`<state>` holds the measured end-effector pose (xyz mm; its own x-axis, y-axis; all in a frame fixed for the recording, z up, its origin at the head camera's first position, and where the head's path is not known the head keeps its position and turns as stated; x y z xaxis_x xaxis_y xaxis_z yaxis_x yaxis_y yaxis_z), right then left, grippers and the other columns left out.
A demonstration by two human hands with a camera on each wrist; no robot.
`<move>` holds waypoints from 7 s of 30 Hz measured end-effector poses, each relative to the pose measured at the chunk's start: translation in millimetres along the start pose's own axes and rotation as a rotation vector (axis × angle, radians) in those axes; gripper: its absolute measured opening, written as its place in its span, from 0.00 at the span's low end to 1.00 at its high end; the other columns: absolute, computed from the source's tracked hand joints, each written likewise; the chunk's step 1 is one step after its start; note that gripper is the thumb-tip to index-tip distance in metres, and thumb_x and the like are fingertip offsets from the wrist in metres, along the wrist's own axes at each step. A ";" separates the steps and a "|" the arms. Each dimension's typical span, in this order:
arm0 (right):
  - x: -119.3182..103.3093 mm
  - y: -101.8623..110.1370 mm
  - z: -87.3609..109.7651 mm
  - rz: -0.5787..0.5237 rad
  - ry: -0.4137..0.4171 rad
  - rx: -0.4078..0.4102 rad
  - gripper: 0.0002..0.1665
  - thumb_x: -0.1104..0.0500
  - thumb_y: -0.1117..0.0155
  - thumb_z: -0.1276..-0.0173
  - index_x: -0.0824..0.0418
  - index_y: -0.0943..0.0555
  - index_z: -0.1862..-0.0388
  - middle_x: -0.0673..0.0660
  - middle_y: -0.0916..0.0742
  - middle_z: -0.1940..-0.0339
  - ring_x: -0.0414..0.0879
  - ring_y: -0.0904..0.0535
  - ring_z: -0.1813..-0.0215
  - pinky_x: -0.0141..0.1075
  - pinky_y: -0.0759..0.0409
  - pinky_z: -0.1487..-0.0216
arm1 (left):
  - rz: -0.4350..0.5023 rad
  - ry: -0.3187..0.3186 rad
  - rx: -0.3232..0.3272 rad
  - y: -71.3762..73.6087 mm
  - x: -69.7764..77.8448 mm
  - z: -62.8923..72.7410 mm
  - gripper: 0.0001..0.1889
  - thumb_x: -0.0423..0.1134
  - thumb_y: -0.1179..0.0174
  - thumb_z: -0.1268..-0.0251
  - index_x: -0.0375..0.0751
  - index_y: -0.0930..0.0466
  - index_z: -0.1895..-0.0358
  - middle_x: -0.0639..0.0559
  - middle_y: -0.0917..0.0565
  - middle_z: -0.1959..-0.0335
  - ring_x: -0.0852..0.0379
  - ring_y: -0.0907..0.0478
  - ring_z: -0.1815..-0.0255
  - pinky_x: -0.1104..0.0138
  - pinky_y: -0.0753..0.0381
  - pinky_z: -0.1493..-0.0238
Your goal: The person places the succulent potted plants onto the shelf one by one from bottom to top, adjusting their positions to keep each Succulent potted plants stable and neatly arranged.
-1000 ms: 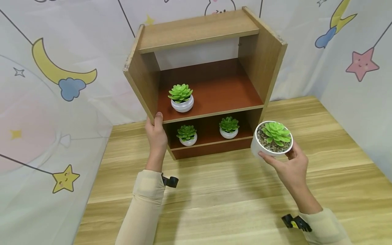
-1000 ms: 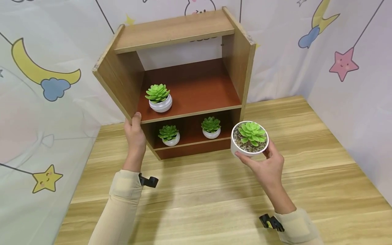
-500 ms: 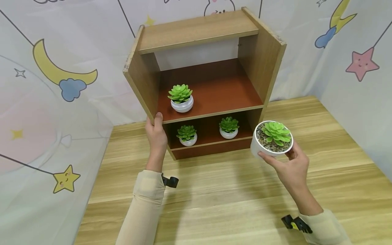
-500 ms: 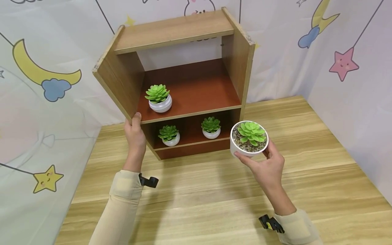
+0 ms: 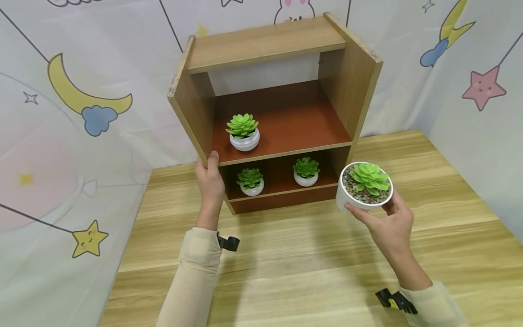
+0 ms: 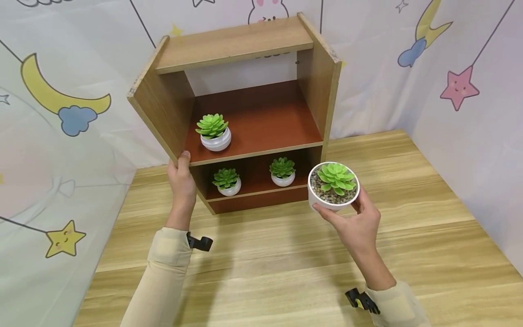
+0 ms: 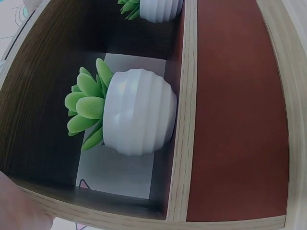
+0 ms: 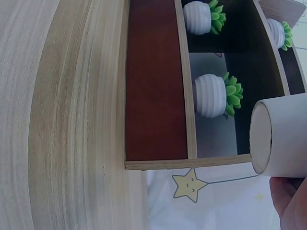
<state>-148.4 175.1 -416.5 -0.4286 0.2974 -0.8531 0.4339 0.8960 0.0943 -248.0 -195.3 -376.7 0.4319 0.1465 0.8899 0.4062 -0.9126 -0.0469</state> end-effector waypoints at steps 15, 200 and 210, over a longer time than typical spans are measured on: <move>-4.3 -0.9 1.2 -0.008 0.010 0.011 0.52 0.79 0.18 0.67 0.63 0.23 0.36 0.55 0.16 0.44 0.44 0.21 0.47 0.30 0.26 0.49 | 0.010 0.006 0.002 -0.1 -0.1 0.3 0.22 0.40 0.52 0.29 0.29 0.27 0.38 0.41 0.24 0.40 0.54 0.32 0.39 0.62 0.36 0.37; -71.5 -56.3 -44.0 -0.180 0.161 0.063 0.46 0.76 0.20 0.60 0.63 0.22 0.36 0.60 0.17 0.44 0.49 0.22 0.46 0.34 0.25 0.47 | 0.027 -0.006 -0.020 3.3 2.8 1.5 0.24 0.41 0.53 0.28 0.35 0.30 0.32 0.45 0.26 0.37 0.55 0.33 0.36 0.60 0.36 0.36; -86.2 -57.6 -40.2 -0.186 0.142 0.080 0.43 0.74 0.20 0.58 0.65 0.22 0.38 0.60 0.16 0.45 0.48 0.22 0.47 0.33 0.25 0.47 | 0.033 -0.030 -0.017 0.6 2.8 1.1 0.22 0.39 0.52 0.29 0.32 0.27 0.36 0.44 0.23 0.42 0.56 0.30 0.40 0.60 0.34 0.38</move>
<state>-168.3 111.2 -327.8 -0.6118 0.1779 -0.7707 0.3960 0.9124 -0.1038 -245.7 -194.9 -374.7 0.4687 0.1272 0.8742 0.3779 -0.9233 -0.0683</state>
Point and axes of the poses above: each hand's wrist, its own z-axis away from the middle knuckle, its own y-axis out of the back of the hand, x = y × z, the point moved 3 cm from there along -z, towards the middle knuckle
